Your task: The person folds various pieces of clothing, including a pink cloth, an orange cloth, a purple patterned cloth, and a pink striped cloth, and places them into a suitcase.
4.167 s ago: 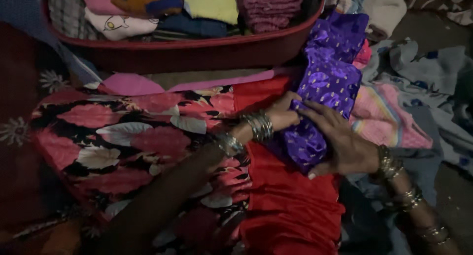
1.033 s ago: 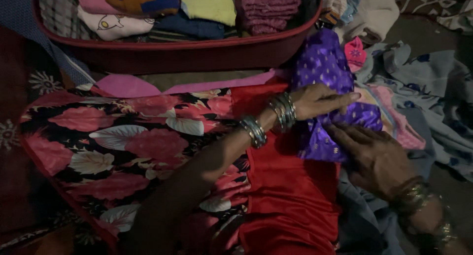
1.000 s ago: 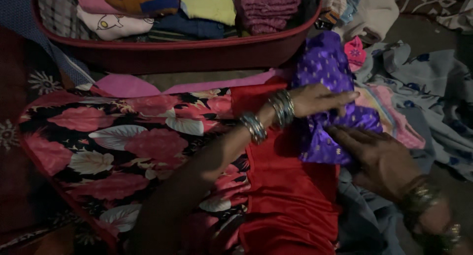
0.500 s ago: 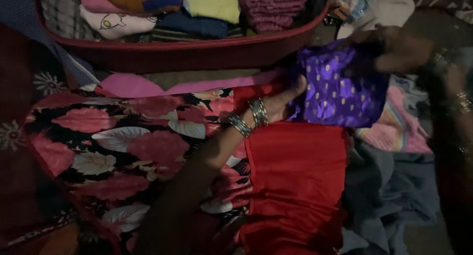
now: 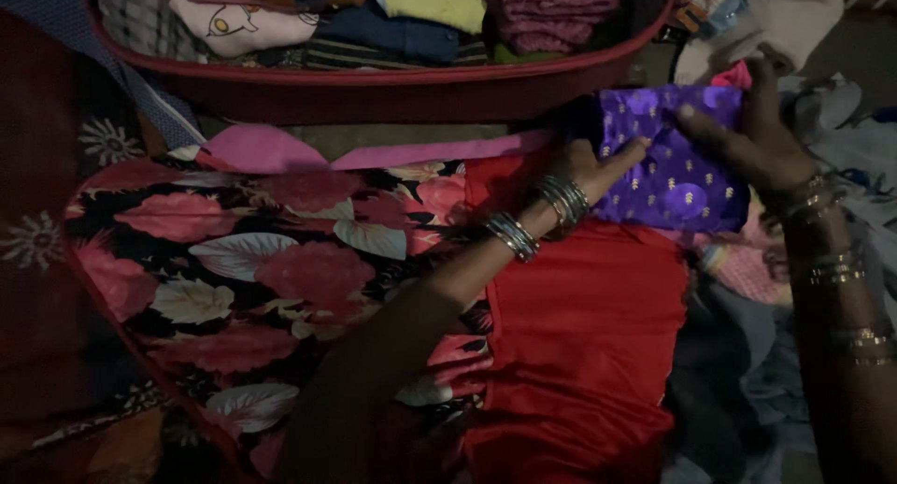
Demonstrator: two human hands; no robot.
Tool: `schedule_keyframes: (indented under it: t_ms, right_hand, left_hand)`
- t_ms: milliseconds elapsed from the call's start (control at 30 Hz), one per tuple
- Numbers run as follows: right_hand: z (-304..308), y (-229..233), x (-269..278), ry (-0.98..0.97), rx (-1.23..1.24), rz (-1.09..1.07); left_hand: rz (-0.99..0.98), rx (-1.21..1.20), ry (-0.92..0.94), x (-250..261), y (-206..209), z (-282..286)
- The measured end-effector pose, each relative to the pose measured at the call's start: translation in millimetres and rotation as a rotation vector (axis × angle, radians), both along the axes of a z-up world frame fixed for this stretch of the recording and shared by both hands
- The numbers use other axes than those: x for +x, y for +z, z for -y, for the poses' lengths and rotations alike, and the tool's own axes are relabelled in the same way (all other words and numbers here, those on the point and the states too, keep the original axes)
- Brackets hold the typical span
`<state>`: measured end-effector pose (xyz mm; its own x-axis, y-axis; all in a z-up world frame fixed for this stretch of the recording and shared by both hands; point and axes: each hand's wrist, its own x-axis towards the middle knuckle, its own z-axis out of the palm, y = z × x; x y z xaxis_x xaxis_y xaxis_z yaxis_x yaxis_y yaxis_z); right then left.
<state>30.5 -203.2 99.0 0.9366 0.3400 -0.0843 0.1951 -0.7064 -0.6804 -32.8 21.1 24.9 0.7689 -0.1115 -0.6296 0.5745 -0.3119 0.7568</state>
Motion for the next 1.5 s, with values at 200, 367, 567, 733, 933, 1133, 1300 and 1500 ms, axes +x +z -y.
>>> schedule_keyframes:
  t_ms: [200,367,567,733,933,1133,1300,1500]
  right_hand:
    - [-3,-20,-29,-0.433,0.323,-0.386]
    - [-10,-21,-32,-0.363,0.523,-0.378]
    - [-7,-19,-45,-0.339,0.447,-0.169]
    - [7,-18,-74,-0.327,0.635,-0.019]
    - [45,-8,-120,-0.476,0.737,0.057]
    - [126,14,-178,-0.667,0.403,0.025]
    - [214,22,-236,-0.900,0.466,-0.518]
    - [265,-11,-306,-0.997,0.501,-0.607]
  left_hand:
    - [0.457,0.536,0.061,0,-6,14]
    - [0.250,0.218,0.057,26,-34,14]
    - [0.305,0.145,-0.132,26,-33,1]
    - [0.578,0.135,-0.109,13,-15,16]
    - [0.954,-0.019,-0.135,15,-30,85]
    - [0.846,0.121,-0.384,-12,-41,218]
    - [0.965,-0.140,-0.291,-104,-28,294]
    - [0.975,-0.136,-0.395,-180,1,334]
